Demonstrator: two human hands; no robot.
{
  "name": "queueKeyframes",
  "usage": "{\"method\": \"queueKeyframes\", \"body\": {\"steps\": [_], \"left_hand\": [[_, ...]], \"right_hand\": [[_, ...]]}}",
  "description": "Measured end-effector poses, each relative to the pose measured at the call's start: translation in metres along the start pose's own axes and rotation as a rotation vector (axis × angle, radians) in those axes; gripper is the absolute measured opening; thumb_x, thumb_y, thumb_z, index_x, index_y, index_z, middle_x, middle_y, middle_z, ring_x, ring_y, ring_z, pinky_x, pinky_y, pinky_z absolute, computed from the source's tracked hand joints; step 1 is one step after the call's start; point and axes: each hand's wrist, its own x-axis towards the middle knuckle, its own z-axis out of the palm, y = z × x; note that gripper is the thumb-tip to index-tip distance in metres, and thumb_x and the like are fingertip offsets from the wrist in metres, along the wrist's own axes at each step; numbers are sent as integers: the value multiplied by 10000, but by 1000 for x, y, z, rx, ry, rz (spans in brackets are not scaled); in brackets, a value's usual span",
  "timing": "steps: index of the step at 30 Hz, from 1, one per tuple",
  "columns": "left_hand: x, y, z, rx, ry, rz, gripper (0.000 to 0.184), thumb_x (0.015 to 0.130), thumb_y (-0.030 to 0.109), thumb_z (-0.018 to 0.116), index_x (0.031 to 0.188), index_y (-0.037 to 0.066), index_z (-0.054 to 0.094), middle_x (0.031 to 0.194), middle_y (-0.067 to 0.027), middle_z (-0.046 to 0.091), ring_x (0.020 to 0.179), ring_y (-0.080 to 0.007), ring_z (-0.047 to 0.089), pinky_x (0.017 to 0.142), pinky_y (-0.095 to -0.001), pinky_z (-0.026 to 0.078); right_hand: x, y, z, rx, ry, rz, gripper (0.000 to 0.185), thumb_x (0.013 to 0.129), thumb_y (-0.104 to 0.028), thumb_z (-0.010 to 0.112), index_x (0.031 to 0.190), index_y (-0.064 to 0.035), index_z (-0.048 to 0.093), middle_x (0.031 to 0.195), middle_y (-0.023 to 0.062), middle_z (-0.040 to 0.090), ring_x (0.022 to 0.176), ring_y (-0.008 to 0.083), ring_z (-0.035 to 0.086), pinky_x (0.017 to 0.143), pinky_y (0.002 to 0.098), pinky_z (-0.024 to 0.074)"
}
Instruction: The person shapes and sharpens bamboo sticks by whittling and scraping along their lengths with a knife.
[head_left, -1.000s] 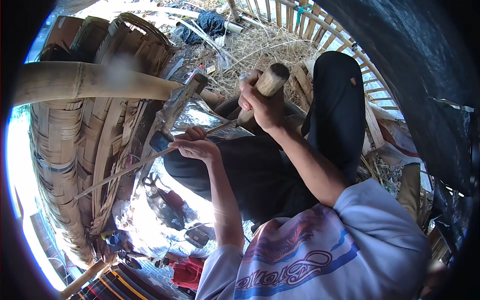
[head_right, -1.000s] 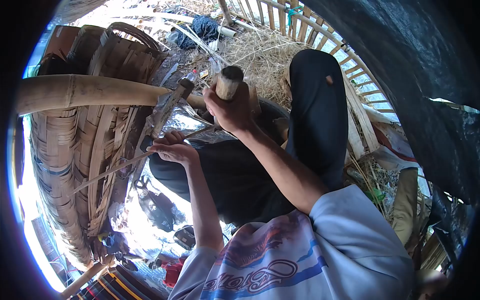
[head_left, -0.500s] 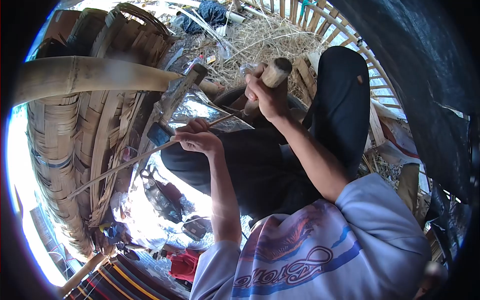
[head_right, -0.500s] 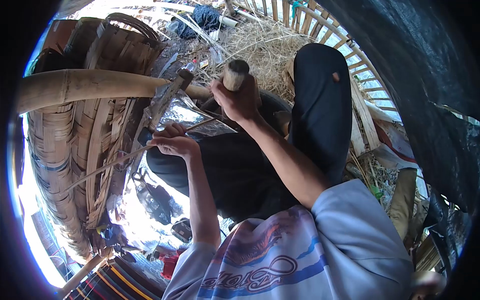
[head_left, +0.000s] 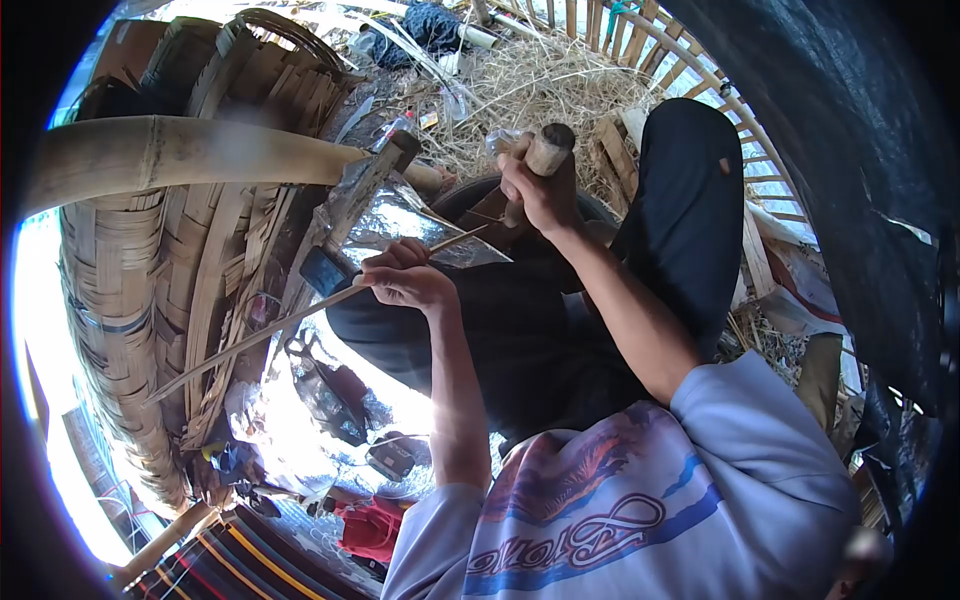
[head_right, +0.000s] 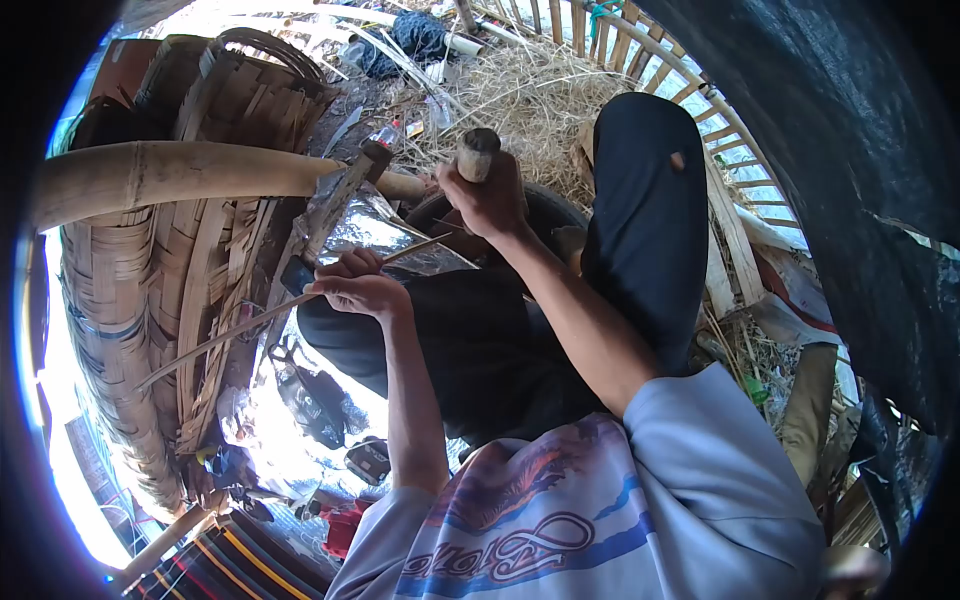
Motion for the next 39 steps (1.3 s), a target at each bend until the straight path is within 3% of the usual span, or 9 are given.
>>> {"method": "queueKeyframes", "body": {"steps": [5, 9, 11, 15, 17, 23, 27, 35, 39], "left_hand": [[-2, 3, 7, -5, -30, -13, 512, 929, 563, 281, 651, 139, 205, 479, 49, 156, 416, -66, 177, 389, -231, 190], [-1, -2, 1, 37, 1, 15, 517, 929, 567, 270, 656, 130, 222, 479, 41, 171, 418, -65, 188, 391, -229, 182], [0, -2, 1, 16, 30, -6, 521, 928, 571, 266, 654, 132, 216, 476, 42, 170, 413, -64, 179, 387, -228, 176], [6, 0, -6, -19, -18, -24, 524, 924, 577, 264, 653, 133, 210, 475, 44, 164, 406, -63, 168, 380, -229, 170], [4, 0, -13, -72, 3, -41, 518, 928, 569, 259, 653, 132, 210, 476, 47, 154, 403, -61, 162, 375, -230, 168], [-2, 3, -8, -46, -15, -28, 516, 928, 567, 256, 657, 130, 213, 478, 46, 149, 405, -62, 159, 377, -230, 174], [-8, 2, -13, -74, -19, -23, 518, 927, 570, 261, 661, 128, 215, 479, 43, 149, 407, -64, 158, 380, -233, 174], [-12, 4, -13, -87, -24, -37, 516, 931, 561, 273, 656, 128, 216, 475, 43, 162, 406, -59, 157, 379, -236, 162], [-19, 8, -2, -64, -41, -20, 521, 928, 564, 281, 654, 125, 221, 471, 44, 175, 404, -56, 161, 378, -236, 157]], "right_hand": [[-13, 21, 0, -355, -70, -231, 147, 746, -108, 640, 653, -42, 547, 601, 9, 546, 619, 68, 537, 559, 245, 422], [-14, 14, 0, 100, -14, -90, 194, 760, -129, 657, 660, -44, 513, 581, -10, 499, 501, 90, 471, 491, 266, 367], [-7, 39, -15, -441, -52, -347, 168, 765, -100, 649, 680, -46, 514, 556, -23, 469, 488, 78, 460, 491, 250, 360], [-5, 17, -1, -301, 6, -280, 184, 774, -72, 633, 663, -53, 488, 523, -23, 443, 478, 67, 448, 471, 239, 341], [-12, -8, 4, 163, -74, -61, 256, 800, -74, 618, 637, -81, 420, 533, -19, 447, 458, 57, 425, 448, 215, 341], [-13, 4, 2, -257, -112, -329, 232, 807, -87, 611, 625, -71, 468, 553, -17, 488, 479, 55, 453, 458, 218, 360], [-18, -18, 3, 189, -190, -79, 216, 821, -68, 564, 683, -78, 399, 557, -22, 395, 478, 57, 395, 453, 213, 310], [-21, -26, 7, 314, -184, -71, 275, 781, -7, 610, 580, -73, 434, 535, -29, 441, 464, 50, 420, 446, 224, 326], [-15, 8, 5, -284, -199, -286, 238, 776, -107, 637, 621, -50, 466, 580, -18, 473, 533, 47, 443, 487, 231, 343]]}}
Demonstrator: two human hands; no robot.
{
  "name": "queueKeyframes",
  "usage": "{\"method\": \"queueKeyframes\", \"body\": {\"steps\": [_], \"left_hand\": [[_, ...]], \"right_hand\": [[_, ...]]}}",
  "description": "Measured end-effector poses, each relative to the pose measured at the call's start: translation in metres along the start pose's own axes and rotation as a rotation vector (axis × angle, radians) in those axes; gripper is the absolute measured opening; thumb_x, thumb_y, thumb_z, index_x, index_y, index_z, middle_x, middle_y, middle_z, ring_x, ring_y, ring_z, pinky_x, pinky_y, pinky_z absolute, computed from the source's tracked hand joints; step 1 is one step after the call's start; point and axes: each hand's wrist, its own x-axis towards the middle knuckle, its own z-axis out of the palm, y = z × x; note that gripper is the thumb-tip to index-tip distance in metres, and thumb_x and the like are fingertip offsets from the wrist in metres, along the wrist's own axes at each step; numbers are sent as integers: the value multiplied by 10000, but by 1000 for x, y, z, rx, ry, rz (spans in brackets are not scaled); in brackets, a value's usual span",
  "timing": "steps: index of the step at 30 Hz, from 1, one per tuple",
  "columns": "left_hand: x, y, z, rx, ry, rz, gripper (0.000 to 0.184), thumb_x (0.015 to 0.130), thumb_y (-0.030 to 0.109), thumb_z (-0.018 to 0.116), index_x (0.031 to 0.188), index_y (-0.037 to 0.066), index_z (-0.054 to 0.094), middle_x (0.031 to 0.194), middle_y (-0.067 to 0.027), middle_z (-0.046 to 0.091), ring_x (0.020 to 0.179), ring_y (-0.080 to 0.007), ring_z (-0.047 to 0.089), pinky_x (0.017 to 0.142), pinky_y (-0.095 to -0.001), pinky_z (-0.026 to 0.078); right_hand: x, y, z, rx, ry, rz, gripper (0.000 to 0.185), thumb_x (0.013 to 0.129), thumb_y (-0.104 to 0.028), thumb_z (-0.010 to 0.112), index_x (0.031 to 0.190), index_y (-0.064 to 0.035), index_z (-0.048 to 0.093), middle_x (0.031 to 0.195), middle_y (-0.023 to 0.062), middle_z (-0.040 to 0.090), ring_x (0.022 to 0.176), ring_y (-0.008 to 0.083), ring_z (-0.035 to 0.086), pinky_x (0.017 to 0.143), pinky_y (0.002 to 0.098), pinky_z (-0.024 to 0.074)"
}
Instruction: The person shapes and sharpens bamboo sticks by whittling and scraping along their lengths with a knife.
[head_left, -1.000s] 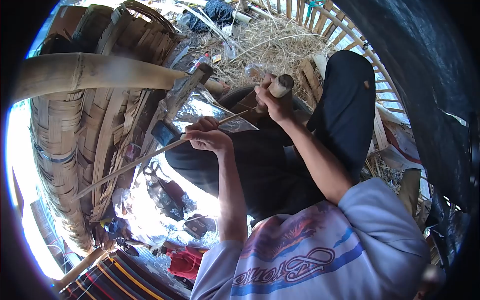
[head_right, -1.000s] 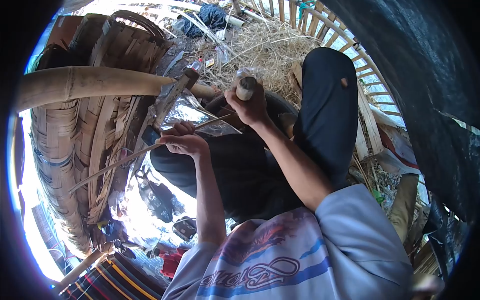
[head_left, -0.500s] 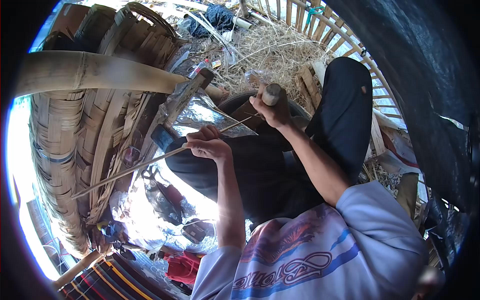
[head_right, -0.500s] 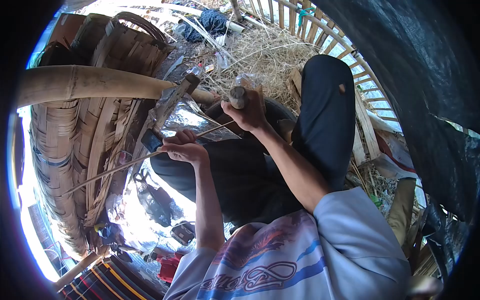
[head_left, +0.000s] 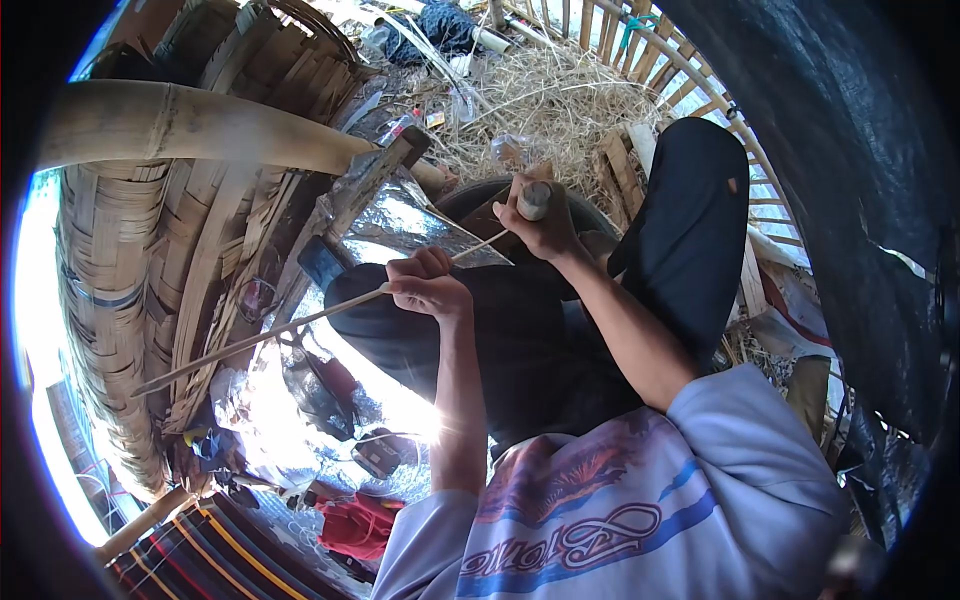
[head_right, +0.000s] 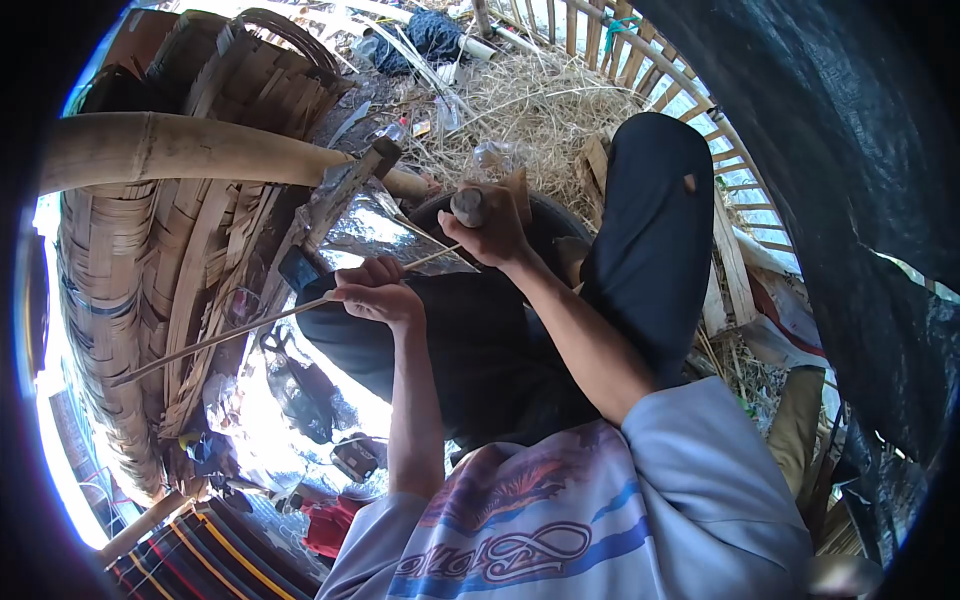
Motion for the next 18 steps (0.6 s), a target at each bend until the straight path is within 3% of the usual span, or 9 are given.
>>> {"method": "queueKeyframes", "body": {"steps": [2, 4, 6, 8, 10, 14, 16, 17, 18], "left_hand": [[-3, 0, 1, -4, -61, 41, 527, 923, 569, 295, 655, 120, 232, 469, 44, 185, 403, -56, 168, 380, -235, 154], [-4, 1, -1, 0, -43, 26, 531, 918, 575, 304, 660, 115, 245, 466, 42, 193, 402, -57, 176, 381, -237, 154], [-3, -1, 1, -8, -41, 8, 537, 910, 585, 315, 664, 112, 248, 467, 40, 196, 404, -56, 178, 384, -239, 157], [-4, -4, -2, -24, -66, 17, 537, 909, 586, 316, 669, 111, 249, 468, 40, 194, 405, -56, 180, 386, -241, 159], [-2, -5, -3, -46, -92, 9, 537, 904, 586, 333, 661, 115, 247, 473, 39, 196, 409, -55, 180, 389, -240, 160], [-4, -3, -17, -69, -137, -38, 521, 931, 534, 363, 637, 123, 238, 478, 39, 198, 409, -59, 175, 390, -242, 161], [-6, -2, -28, -54, -114, -139, 506, 946, 509, 363, 632, 133, 235, 478, 37, 174, 411, -72, 161, 397, -245, 165], [-6, -2, -34, -132, -155, -145, 471, 970, 421, 378, 623, 133, 239, 484, 21, 201, 416, -84, 190, 400, -247, 197], [-6, 0, -35, -132, -155, -144, 471, 970, 421, 378, 623, 133, 239, 484, 21, 201, 416, -84, 190, 400, -247, 197]], "right_hand": [[1, -6, -3, 29, 29, 3, 233, 772, -104, 637, 626, -44, 465, 571, -9, 473, 530, 54, 445, 498, 240, 352], [-4, -16, -8, 495, 42, 299, 235, 759, -103, 643, 619, -44, 464, 564, -5, 466, 523, 67, 434, 506, 258, 356], [-6, 2, -9, 444, 47, 231, 224, 768, -109, 642, 634, -54, 471, 560, -12, 464, 516, 72, 435, 507, 250, 366], [-6, 25, -8, -228, 11, -63, 203, 788, -116, 633, 662, -67, 481, 559, -22, 472, 510, 67, 448, 488, 233, 369], [-2, 29, -6, -292, 44, -25, 195, 794, -118, 636, 682, -66, 486, 555, -17, 484, 499, 77, 474, 477, 228, 380], [6, 16, -14, 374, 468, 283, 147, 794, -68, 605, 716, -50, 482, 554, 31, 478, 468, 112, 479, 469, 250, 382], [9, 27, -24, 465, 630, 356, 114, 798, -72, 586, 759, -45, 482, 569, 37, 474, 482, 119, 470, 495, 262, 386], [8, 32, -28, 494, 642, 406, 98, 797, -65, 571, 804, -44, 476, 588, 33, 476, 505, 123, 466, 522, 271, 390], [9, 28, -26, 494, 641, 405, 98, 797, -65, 571, 804, -44, 476, 588, 33, 476, 505, 123, 466, 522, 271, 390]]}}
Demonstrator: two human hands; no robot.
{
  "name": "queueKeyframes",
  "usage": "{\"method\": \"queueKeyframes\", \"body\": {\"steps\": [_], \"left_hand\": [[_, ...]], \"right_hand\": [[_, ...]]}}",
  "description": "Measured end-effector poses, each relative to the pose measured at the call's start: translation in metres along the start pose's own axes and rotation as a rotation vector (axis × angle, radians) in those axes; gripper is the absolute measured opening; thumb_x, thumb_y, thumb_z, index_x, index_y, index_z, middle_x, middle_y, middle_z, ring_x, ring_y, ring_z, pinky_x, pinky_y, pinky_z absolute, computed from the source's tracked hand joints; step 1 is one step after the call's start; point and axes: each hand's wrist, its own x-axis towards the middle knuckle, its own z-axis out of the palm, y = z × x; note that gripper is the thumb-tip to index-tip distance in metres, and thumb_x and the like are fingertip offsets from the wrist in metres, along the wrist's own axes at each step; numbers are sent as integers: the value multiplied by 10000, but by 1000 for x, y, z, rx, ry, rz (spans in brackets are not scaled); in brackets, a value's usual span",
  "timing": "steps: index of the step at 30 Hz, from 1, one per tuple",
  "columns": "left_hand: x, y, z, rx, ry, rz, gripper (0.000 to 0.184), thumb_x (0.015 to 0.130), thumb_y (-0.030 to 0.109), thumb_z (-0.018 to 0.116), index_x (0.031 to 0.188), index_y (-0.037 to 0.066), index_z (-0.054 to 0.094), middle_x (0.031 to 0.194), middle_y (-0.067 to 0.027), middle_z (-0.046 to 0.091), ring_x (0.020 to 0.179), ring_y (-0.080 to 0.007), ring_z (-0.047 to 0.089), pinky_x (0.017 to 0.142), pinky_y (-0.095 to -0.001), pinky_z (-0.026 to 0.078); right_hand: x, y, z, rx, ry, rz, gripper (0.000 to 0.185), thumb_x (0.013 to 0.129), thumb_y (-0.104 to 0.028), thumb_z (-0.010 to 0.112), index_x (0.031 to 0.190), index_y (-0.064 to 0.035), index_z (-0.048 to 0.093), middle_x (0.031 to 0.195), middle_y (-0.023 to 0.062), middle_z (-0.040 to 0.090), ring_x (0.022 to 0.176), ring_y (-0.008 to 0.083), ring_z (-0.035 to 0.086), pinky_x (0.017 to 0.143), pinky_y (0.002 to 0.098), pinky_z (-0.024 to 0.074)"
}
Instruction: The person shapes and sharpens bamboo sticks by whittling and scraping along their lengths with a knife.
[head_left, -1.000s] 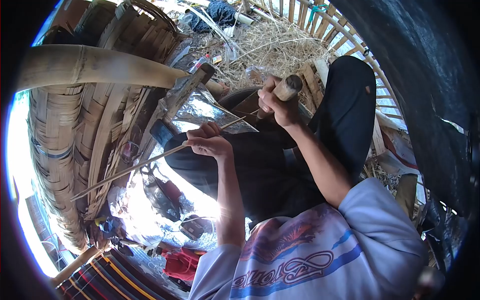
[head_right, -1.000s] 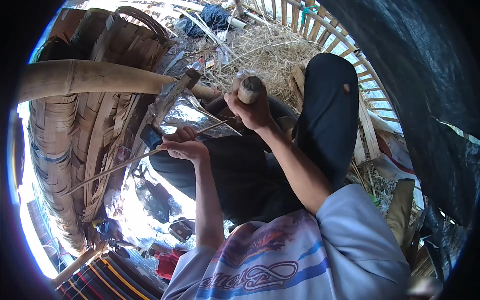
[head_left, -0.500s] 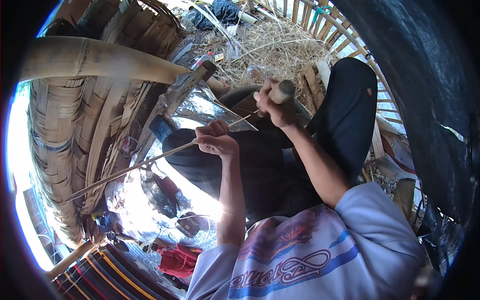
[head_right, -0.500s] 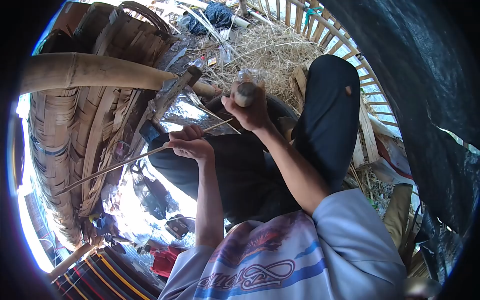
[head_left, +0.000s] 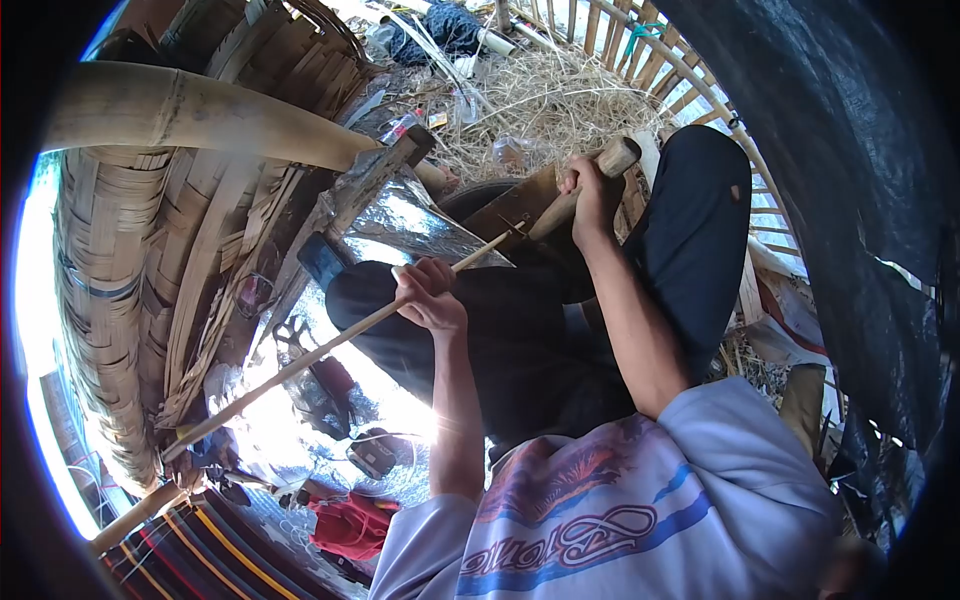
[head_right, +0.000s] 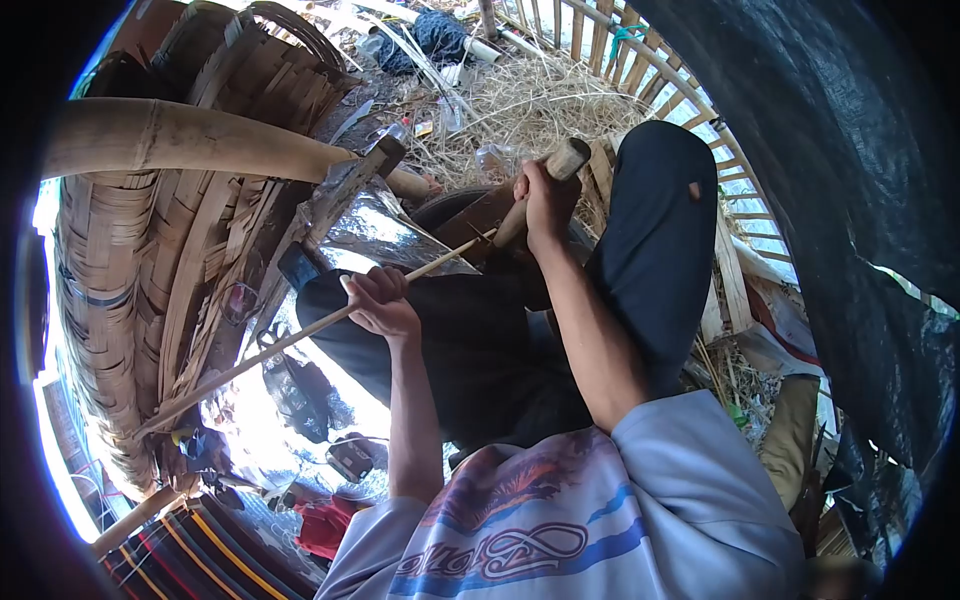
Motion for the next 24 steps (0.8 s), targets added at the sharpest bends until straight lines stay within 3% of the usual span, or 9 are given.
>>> {"method": "queueKeyframes", "body": {"steps": [3, 6, 9, 10, 12, 16, 19, 20, 24], "left_hand": [[-3, 5, 0, 25, -104, 2, 462, 970, 372, 405, 615, 96, 296, 503, 3, 307, 447, -86, 291, 419, -247, 256], [-3, 13, 3, 176, -128, -60, 334, 974, 294, 407, 733, 67, 372, 599, -40, 413, 528, -107, 381, 486, -252, 332], [0, 34, 17, 206, -15, 74, 145, 958, 196, 445, 968, 81, 357, 727, -64, 464, 602, -121, 429, 555, -267, 384], [3, 45, 21, 202, -17, 75, 145, 958, 196, 445, 968, 81, 357, 727, -64, 464, 602, -121, 429, 555, -267, 384], [7, 67, 28, 144, 272, 167, 229, 938, 294, 490, 888, 96, 387, 665, -42, 467, 590, -128, 453, 530, -273, 383], [10, 102, 42, 226, 453, 241, 338, 948, 396, 443, 745, 143, 347, 571, 18, 336, 500, -71, 319, 451, -211, 283], [3, 101, 38, 97, 333, 248, 502, 942, 540, 323, 639, 150, 229, 462, 38, 123, 403, -58, 98, 387, -233, 98], [3, 101, 38, 98, 333, 248, 502, 942, 540, 323, 639, 150, 229, 462, 38, 123, 403, -58, 98, 387, -233, 98], [0, 98, 34, -27, -77, 279, 551, 915, 589, 323, 616, 137, 221, 441, 48, 146, 373, -51, 98, 363, -232, 90]], "right_hand": [[-5, -6, 3, -72, -62, -70, 93, 811, -61, 573, 820, -51, 480, 608, 29, 480, 528, 118, 472, 528, 265, 388], [-7, -6, 5, -78, -46, -151, 106, 800, -42, 597, 731, -39, 517, 555, 13, 496, 474, 93, 480, 468, 247, 371], [-8, -10, 4, -109, -43, -130, 117, 798, -49, 605, 712, -36, 527, 558, 16, 506, 478, 96, 488, 479, 244, 375], [-8, -11, 3, -123, -46, -126, 129, 796, -52, 609, 695, -36, 531, 556, 18, 509, 478, 97, 490, 483, 245, 377], [-8, -11, 3, -125, -31, -121, 141, 794, -53, 612, 678, -36, 533, 551, 18, 511, 479, 97, 491, 484, 247, 380], [-9, -8, 3, -217, -38, -223, 158, 787, -60, 624, 653, -33, 544, 536, 16, 512, 482, 93, 495, 487, 252, 384], [-13, -15, 3, -229, -114, -213, 151, 793, -58, 626, 668, -28, 547, 546, 14, 518, 496, 89, 502, 490, 252, 389], [-15, -18, 3, -229, -114, -213, 151, 793, -58, 626, 668, -28, 547, 546, 14, 518, 496, 89, 502, 490, 252, 389], [-28, -47, 15, -104, -312, -144, 145, 812, -49, 599, 731, -52, 479, 596, 25, 478, 531, 113, 476, 539, 277, 399]]}}
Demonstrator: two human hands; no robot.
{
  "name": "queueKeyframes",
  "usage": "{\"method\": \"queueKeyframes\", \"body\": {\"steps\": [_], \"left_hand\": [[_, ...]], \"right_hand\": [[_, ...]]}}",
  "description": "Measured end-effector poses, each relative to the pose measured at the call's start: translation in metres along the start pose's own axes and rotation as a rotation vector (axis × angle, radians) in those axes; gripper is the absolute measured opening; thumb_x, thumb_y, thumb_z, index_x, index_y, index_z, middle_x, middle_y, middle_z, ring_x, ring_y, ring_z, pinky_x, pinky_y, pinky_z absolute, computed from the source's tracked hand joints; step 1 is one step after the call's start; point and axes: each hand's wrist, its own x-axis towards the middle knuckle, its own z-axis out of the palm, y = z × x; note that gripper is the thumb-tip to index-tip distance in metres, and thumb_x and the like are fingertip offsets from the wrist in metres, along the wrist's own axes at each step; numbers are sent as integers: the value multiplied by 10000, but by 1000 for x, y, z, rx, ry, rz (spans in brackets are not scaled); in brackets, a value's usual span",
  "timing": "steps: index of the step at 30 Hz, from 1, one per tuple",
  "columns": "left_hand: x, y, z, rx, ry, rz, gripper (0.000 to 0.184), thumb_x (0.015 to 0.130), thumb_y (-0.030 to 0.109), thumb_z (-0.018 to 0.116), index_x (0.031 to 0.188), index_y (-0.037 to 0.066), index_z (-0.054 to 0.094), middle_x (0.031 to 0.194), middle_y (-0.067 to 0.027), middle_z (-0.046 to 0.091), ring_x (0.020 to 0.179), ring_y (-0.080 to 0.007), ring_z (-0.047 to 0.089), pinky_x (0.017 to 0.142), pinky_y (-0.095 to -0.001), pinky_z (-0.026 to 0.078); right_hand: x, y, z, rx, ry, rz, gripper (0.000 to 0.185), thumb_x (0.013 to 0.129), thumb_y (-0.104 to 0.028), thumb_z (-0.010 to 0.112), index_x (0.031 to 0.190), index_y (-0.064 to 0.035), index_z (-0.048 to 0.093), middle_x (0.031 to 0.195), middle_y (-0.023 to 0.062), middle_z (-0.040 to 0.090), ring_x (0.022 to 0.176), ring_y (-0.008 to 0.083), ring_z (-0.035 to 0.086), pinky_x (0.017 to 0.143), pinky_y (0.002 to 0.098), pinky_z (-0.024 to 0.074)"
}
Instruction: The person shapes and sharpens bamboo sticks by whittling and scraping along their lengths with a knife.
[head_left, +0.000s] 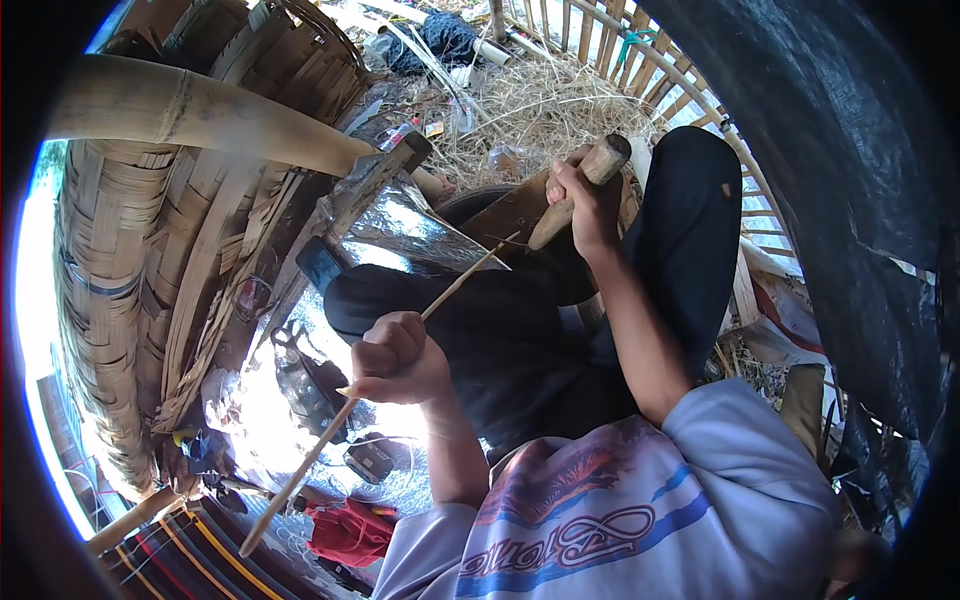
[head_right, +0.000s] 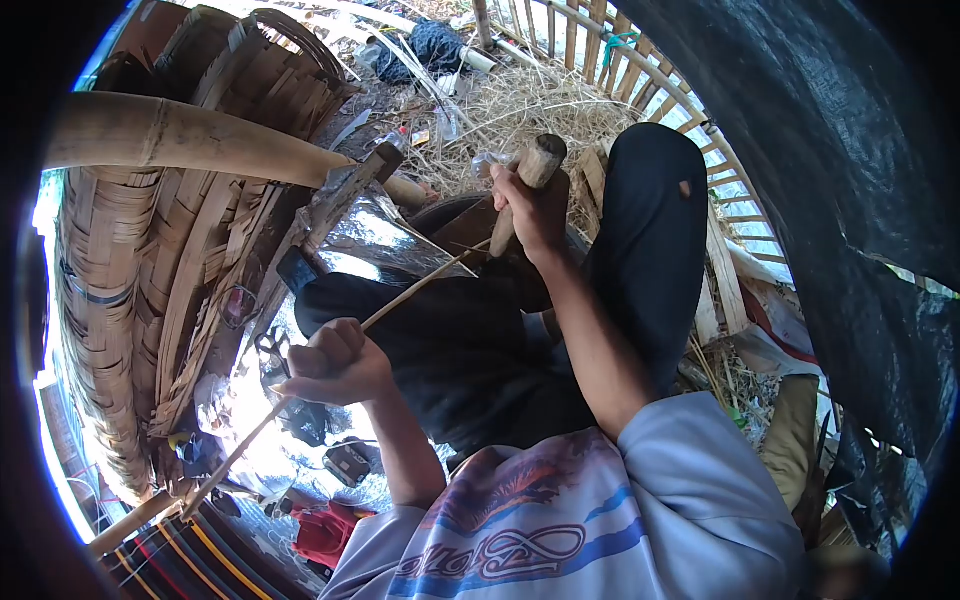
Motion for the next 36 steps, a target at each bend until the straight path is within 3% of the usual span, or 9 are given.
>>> {"method": "queueKeyframes", "body": {"steps": [10, 14, 20, 22, 25, 28, 30, 34, 36], "left_hand": [[-14, -4, 17, -186, -186, 78, 602, 797, 693, 406, 594, 146, 256, 440, 67, 166, 353, -35, 114, 346, -216, 87], [-26, -2, 22, -168, -121, 120, 611, 794, 687, 431, 585, 140, 257, 433, 68, 174, 343, -34, 136, 339, -218, 91], [-36, 0, 27, -124, -99, 169, 643, 798, 699, 411, 548, 138, 222, 420, 65, 180, 332, -37, 155, 341, -213, 100], [-34, 0, 30, -105, -106, 187, 638, 814, 692, 387, 551, 136, 218, 418, 63, 178, 326, -36, 158, 337, -209, 100], [-34, -2, 34, -83, -209, 270, 562, 902, 550, 389, 596, 90, 285, 419, 52, 220, 297, -50, 204, 295, -205, 134], [-32, -1, 35, -83, -200, 265, 551, 910, 533, 395, 598, 90, 291, 417, 52, 223, 294, -50, 209, 293, -205, 134], [-32, -2, 36, -95, -177, 271, 548, 910, 532, 397, 601, 90, 300, 416, 52, 226, 293, -49, 210, 291, -206, 135], [-29, -8, 35, -85, -180, 272, 558, 909, 542, 390, 595, 89, 301, 406, 53, 221, 289, -49, 208, 289, -208, 131], [-31, -2, 34, -79, -159, 264, 561, 909, 544, 389, 592, 89, 301, 402, 54, 219, 288, -49, 208, 287, -209, 129]], "right_hand": [[-47, -94, 37, 408, -238, -86, 152, 844, 9, 510, 780, -47, 385, 628, 33, 450, 523, 93, 454, 499, 244, 389], [-45, -44, 19, 212, -230, -53, 157, 837, 18, 506, 765, -51, 385, 624, 28, 450, 527, 81, 453, 496, 240, 380], [-51, -59, 16, 320, -245, -21, 163, 834, -35, 485, 760, -84, 348, 600, 17, 386, 502, 88, 356, 490, 251, 339], [-52, -39, 10, -23, -313, -130, 161, 818, 11, 505, 755, -52, 371, 615, 40, 441, 523, 84, 411, 491, 250, 371], [-42, -41, 7, 182, -237, -62, 170, 799, -7, 540, 710, -53, 402, 609, 46, 504, 517, 90, 455, 495, 244, 388], [-51, -42, 6, 336, -175, 18, 183, 779, -7, 561, 671, -54, 421, 593, 52, 538, 511, 95, 485, 498, 241, 400], [-50, -21, -1, -163, -290, -175, 174, 784, 14, 526, 693, -47, 391, 588, 56, 498, 505, 93, 451, 486, 249, 387], [-45, -30, -2, 177, -202, -53, 162, 775, -2, 536, 673, -37, 414, 581, 61, 530, 487, 98, 474, 497, 252, 414], [-48, -16, -1, 59, -223, -100, 165, 760, 6, 565, 663, -32, 437, 568, 52, 519, 495, 83, 465, 489, 247, 396]]}}
